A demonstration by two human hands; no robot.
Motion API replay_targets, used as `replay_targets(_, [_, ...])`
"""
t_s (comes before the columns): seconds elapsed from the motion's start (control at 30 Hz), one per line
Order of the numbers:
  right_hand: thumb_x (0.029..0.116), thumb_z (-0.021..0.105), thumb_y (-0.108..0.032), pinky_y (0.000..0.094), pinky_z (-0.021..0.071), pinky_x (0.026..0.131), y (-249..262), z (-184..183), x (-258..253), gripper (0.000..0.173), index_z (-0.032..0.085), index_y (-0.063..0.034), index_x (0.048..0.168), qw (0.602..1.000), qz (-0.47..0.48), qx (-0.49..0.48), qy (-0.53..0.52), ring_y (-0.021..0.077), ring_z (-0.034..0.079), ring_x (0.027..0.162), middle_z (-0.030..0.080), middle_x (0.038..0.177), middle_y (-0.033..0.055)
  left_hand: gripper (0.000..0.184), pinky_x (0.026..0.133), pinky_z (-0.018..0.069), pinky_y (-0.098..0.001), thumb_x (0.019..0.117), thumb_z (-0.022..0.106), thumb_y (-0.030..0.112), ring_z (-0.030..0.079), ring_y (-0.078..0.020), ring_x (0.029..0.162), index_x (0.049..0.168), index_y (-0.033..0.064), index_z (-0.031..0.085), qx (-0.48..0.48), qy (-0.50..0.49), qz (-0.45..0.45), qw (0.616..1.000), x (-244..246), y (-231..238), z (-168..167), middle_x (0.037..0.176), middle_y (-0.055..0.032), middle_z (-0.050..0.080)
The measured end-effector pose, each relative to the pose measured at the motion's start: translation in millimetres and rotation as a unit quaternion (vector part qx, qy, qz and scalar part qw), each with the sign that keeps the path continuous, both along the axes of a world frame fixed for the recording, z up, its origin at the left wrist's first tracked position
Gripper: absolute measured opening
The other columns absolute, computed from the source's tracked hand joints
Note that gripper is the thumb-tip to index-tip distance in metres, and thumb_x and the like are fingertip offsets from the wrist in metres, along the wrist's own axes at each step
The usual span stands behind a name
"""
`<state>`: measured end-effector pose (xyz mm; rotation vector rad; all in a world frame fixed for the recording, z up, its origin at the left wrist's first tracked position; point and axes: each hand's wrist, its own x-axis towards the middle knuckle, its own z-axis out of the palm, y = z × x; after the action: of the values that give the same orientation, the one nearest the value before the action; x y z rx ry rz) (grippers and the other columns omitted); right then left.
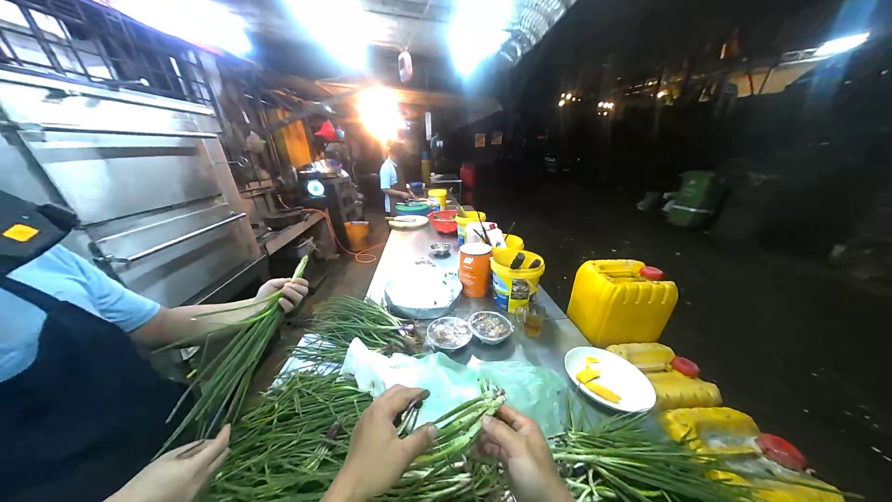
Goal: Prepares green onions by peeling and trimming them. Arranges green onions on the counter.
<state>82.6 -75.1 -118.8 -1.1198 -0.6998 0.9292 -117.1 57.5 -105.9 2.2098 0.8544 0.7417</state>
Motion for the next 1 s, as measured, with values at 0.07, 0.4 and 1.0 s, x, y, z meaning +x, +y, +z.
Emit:
replay_targets(0.07, [0.0962,0.058,-0.007,0.0391,0.0618,0.067,-2.5,2.3,-0.2,0.019,0.069,0.0040,0.106,0.999,0.019,0.019,-0.038,0.0222,0.070,0.071,0.073,0.086,0.0139,0.059,0.089,0.0550,-0.0415,0.0865,0.068,0.057,0.064,-0.0122,0.105,0.135,0.0247,0.068,-0.022,0.022,-0.056,0.998,7.6,-2.9,10.0,0.123,0.0052,0.069])
replay_targets(0.4, [0.0958,0.062,-0.012,0.0346,0.0606,0.063,-12.3,0.7,-2.4,0.016,0.075,-0.0038,0.092,0.976,-0.033,-0.053,-0.210,0.0145,0.070,0.064,0.073,0.074,0.0047,0.014,0.075,0.0556,-0.0377,0.0887,0.076,0.028,0.066,-0.0107,0.078,0.095,0.0154,0.076,-0.101,0.080,-0.126,0.984,44.0,-6.1,36.2,0.086,0.0028,0.071])
replay_targets(1.0, [0.1000,0.064,-0.023,0.0452,0.0648,0.062,-35.9,4.0,13.4,0.025,0.073,-0.0056,0.085,0.954,-0.033,-0.194,-0.228,0.0243,0.074,0.063,0.076,0.078,0.0088,0.038,0.101,0.0515,-0.0553,0.0965,0.063,0.043,0.067,-0.0203,0.115,0.131,0.0268,0.070,0.001,0.236,-0.093,0.967,75.2,-24.5,62.2,0.123,0.0023,0.072])
